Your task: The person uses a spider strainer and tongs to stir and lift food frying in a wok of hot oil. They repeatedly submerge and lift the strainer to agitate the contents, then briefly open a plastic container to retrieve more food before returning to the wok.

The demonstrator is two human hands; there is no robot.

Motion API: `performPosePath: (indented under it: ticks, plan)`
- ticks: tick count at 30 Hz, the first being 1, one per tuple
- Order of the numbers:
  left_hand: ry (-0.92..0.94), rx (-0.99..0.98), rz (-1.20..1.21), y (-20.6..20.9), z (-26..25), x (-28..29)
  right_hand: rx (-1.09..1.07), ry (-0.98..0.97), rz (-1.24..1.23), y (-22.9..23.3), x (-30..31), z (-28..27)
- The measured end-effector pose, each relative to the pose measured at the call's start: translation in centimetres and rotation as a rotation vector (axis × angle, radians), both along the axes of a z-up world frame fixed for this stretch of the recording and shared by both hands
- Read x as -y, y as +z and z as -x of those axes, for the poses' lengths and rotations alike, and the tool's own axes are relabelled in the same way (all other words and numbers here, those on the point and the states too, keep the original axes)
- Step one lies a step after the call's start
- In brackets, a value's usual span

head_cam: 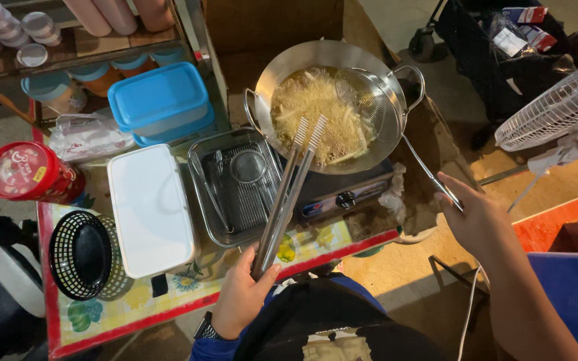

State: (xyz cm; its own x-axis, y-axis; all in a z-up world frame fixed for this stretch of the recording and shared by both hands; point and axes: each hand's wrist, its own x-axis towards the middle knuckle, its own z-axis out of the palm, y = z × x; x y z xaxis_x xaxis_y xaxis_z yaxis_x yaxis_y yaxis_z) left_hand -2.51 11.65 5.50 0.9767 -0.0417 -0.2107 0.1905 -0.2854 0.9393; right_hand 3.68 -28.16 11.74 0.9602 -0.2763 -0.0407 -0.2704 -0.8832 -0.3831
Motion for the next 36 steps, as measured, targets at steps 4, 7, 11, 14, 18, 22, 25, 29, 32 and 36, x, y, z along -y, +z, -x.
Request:
performPosePath:
  ticks: [4, 7, 11, 14, 18, 22, 25, 29, 32, 36]
  plan:
    - [-0.002, -0.134, -0.021, 0.4, -0.1, -0.2, 0.021, 0.017, -0.046, 0.3, 0.3, 0.7]
    - [-0.003, -0.12, -0.001, 0.6, -0.1, -0.2, 0.072, 0.067, -0.022, 0.8, 0.7, 1.2]
    - [-0.003, -0.181, 0.024, 0.4, -0.2, -0.3, 0.154, 0.102, -0.007, 1.4, 1.0, 1.6]
    - [-0.005, -0.086, 0.033, 0.1, -0.2, -0.1, 0.161, 0.106, 0.041, 1.5, 1.3, 1.2]
    - [0.013, -0.077, 0.041, -0.5, -0.1, 0.2, 0.25, 0.165, 0.08, 1.0, 1.8, -0.4]
    - [0.054, -0.1, 0.027, -0.9, 0.1, 0.9, 0.215, 0.123, 0.067, 0.3, 2.3, -3.0]
    - [0.083, -0.022, 0.048, -1.1, 0.4, 1.6, 0.233, 0.135, 0.005, -0.4, 2.7, -4.7]
    - [0.12, -0.023, 0.056, -0.8, 0.7, 2.6, 0.281, 0.218, 0.002, -1.0, 3.5, -7.2]
    - [0.158, -0.07, 0.085, -0.4, 0.7, 3.7, 0.233, 0.194, -0.042, -1.1, 4.2, -8.9]
    - [0.187, -0.106, 0.041, 0.1, 0.5, 5.2, 0.071, 0.107, -0.134, -1.3, 5.2, -11.1]
